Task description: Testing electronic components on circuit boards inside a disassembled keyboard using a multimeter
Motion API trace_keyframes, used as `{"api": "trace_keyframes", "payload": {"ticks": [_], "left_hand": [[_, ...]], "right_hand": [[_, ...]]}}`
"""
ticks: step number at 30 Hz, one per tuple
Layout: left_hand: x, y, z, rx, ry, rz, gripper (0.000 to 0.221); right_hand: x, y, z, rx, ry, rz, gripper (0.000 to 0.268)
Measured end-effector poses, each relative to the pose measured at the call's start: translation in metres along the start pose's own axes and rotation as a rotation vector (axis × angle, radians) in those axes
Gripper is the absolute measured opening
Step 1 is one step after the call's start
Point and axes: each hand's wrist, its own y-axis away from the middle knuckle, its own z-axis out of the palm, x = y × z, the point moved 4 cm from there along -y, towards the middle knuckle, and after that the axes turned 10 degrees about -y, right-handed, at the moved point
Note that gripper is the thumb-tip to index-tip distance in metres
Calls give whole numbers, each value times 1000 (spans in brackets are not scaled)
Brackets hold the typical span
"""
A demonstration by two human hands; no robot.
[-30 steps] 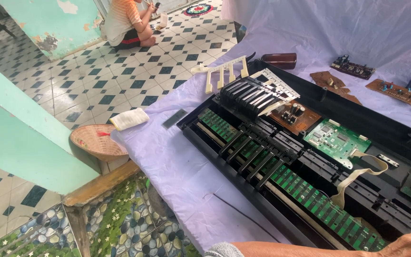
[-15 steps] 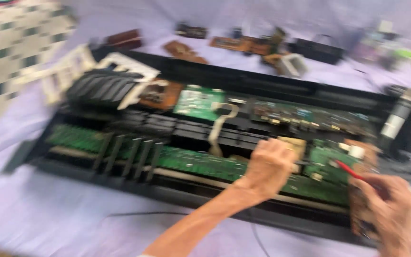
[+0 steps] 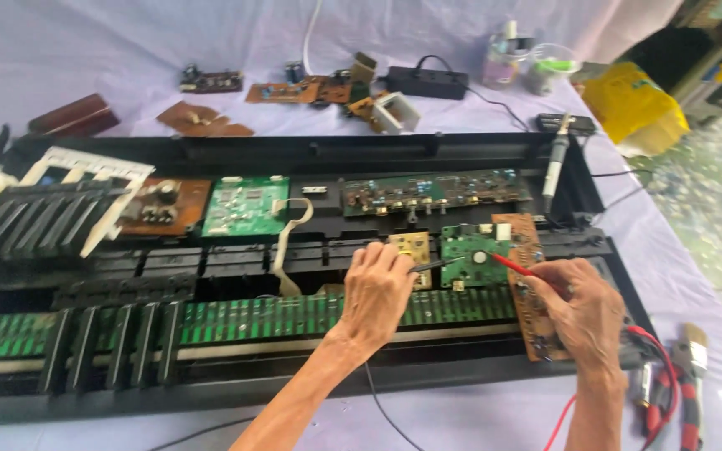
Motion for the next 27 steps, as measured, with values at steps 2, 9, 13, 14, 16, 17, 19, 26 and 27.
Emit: {"api": "trace_keyframes", "payload": {"ticks": [2, 9, 13, 14, 16, 17, 19, 26, 27], "left_hand": [[1, 0, 2, 18, -2, 6, 18], [-9, 7, 23, 39, -38, 78, 16], [-8, 8, 22, 4, -32, 70, 14], [-8, 8, 21, 3, -41, 69, 14], [-8, 7, 20, 0, -49, 68, 14], [-7, 7, 19, 8, -39, 67, 13], [-7, 6, 18, 14, -29, 66, 13], [-8, 7, 19, 4, -32, 62, 13], [-8, 7, 18, 3, -26, 62, 13]], "right_hand": [[-1, 1, -4, 16, -12, 22, 10], [7, 1, -10, 83, -60, 1, 10], [12, 1, -15, 105, -56, 18, 10], [13, 1, -14, 108, -45, 24, 10], [14, 0, -13, 111, -33, 31, 11], [13, 0, -14, 109, -44, 29, 10], [12, 0, -15, 107, -56, 28, 10], [17, -1, -12, 103, -48, 43, 10], [17, -1, -12, 103, -51, 51, 10]]}}
